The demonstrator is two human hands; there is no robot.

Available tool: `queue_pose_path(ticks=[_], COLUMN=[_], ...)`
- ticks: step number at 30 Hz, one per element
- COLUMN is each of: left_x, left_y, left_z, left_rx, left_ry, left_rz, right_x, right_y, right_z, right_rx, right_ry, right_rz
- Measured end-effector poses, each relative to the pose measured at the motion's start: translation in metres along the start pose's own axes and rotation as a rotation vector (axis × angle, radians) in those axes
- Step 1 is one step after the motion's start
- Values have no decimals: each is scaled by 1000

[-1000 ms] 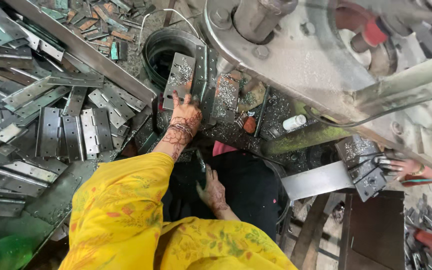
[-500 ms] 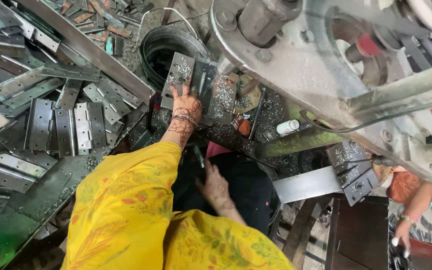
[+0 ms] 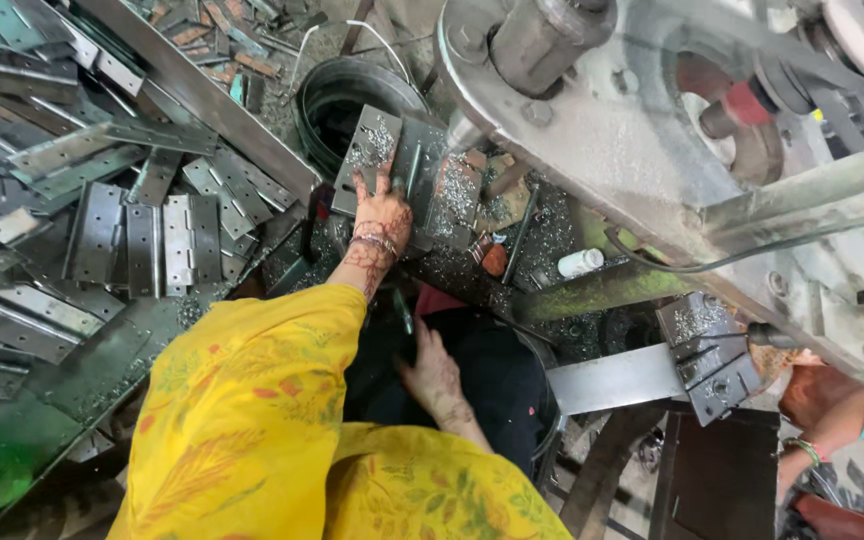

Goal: The person repeatedly picks up metal hinge pieces from a pile, places them into a press machine, and operates the lever to process them. The person then removes the processed pieces and places them into a bucket.

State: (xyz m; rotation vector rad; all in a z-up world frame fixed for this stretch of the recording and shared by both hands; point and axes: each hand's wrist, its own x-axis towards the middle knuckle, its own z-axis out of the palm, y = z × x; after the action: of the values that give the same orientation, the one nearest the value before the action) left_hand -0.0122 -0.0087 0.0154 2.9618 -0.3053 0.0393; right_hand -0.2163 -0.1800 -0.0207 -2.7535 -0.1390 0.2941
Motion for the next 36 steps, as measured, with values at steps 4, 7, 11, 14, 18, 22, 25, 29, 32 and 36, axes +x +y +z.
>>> queue_pose_path(ticks=[4,7,11,14,18,22,25,29,32,36], left_x=[25,33,38,23,16,11,17,39,47,53], left_y=[1,0,1,-4,0,-1,2,-6,-7,-9], left_z=[0,6,10,16,9,6,13,13,18,18], left_rx=[-40,-66,-84,-31,4,21,24,-22,-63,-66], left_ry=[-30,17,56,3,-9,-99,-133,-8,4,27], left_rz=[-28,-44,-43,-13,7,-13,-34,-78,-86,-78], right_x=[19,14,7,-4,-3,0,6,13,6,3], right_y=[-2,-2,9,15,18,-5,-4,-3,1,9], right_z=[-24,5,59,83,61,20,-14,-21,11,62], right_rx=[-87,-97,12,47,44,22,-17,-120,-93,7], right_ry=[-63,-19,89,98,97,20,-65,34,-27,94], right_rz=[-20,20,22,30,26,22,19,-123,46,13])
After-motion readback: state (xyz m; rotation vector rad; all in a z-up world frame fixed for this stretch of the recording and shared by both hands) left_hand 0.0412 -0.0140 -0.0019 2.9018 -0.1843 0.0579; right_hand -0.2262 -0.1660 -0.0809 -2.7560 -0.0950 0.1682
